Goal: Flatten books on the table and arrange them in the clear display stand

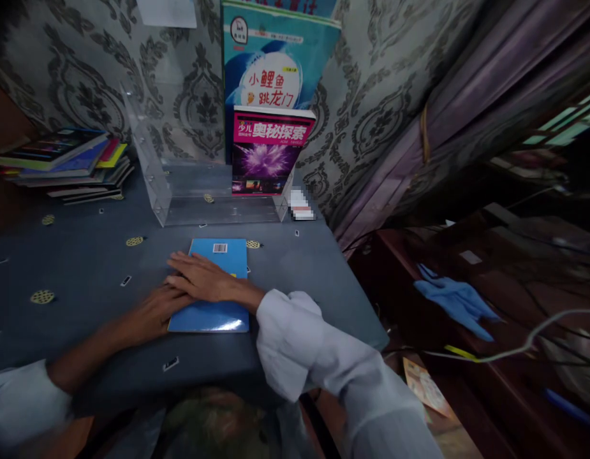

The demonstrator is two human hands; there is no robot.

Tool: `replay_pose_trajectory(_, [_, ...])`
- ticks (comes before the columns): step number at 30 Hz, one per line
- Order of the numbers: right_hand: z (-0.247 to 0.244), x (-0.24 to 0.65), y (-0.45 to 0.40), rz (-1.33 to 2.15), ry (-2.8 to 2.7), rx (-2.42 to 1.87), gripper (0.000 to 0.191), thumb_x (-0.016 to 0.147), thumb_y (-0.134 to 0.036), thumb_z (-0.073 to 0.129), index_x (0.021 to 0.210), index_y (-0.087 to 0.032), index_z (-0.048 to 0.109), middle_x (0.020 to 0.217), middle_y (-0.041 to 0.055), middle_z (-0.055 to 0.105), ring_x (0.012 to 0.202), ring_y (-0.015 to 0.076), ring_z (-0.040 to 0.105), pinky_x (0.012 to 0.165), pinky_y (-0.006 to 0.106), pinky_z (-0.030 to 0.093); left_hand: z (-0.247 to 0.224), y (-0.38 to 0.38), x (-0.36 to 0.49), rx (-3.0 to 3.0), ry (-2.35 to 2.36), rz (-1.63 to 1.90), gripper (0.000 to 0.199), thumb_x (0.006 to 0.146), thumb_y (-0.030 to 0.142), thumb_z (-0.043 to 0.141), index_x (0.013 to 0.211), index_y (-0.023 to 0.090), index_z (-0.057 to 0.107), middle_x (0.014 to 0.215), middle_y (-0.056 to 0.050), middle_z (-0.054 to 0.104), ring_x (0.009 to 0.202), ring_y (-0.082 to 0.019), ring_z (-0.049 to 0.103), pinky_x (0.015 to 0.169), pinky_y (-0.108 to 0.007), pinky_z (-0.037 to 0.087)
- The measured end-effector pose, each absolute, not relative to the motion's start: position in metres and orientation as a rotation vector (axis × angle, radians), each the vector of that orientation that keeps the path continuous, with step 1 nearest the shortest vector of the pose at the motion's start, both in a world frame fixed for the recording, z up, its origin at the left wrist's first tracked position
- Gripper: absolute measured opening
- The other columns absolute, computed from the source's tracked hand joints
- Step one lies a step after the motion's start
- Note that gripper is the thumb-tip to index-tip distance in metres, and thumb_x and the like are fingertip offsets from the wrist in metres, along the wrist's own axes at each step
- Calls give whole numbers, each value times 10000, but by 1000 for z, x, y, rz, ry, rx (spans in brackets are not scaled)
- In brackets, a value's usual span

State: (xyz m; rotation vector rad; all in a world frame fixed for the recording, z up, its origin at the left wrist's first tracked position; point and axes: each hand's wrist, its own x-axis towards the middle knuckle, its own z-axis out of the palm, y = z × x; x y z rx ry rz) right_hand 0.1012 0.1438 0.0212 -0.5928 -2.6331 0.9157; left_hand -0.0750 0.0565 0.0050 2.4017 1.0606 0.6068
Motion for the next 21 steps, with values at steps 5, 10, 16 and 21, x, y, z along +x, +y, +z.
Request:
replay_pose_trajectory(5, [5, 96, 177, 756, -2708, -702, 613, 1054, -528, 389, 1534, -148, 427, 1640, 125, 354, 1554, 224, 248, 1280, 449, 224, -1, 60, -75, 2539, 972, 540, 596, 937, 208, 565, 1519, 285, 461, 1513, -99, 545, 1439, -312, 452, 1223, -597, 251])
replay_pose_trajectory(10, [-6, 126, 198, 508, -2639, -933, 598, 1052, -497, 396, 1525, -134, 438, 1611, 164, 402, 1537, 277, 299, 1256, 539, 248, -1, 63, -76, 2554, 947, 529, 631, 949, 224, 561, 1553, 301, 397, 1584, -83, 459, 1514, -290, 339, 1257, -583, 144])
replay_pose_trajectory(16, [-13, 158, 178, 448, -2528, -1130, 645, 1051, -509, 369, 1552, -104, 390, 1635, 181, 351, 1565, 304, 205, 1262, 574, 182, 4, 62, -76, 2410, 964, 522, 567, 955, 304, 579, 1511, 316, 471, 1579, -64, 468, 1514, -292, 338, 1262, -579, 108])
replay_pose_trajectory(21, [-13, 171, 139, 471, -2488, -1154, 685, 1046, -555, 344, 1593, -144, 310, 1661, 168, 296, 1581, 298, 132, 1261, 606, 146, 0, 62, -76, 2381, 1005, 532, 557, 936, 333, 600, 1486, 318, 511, 1572, -51, 476, 1521, -293, 324, 1265, -576, 82])
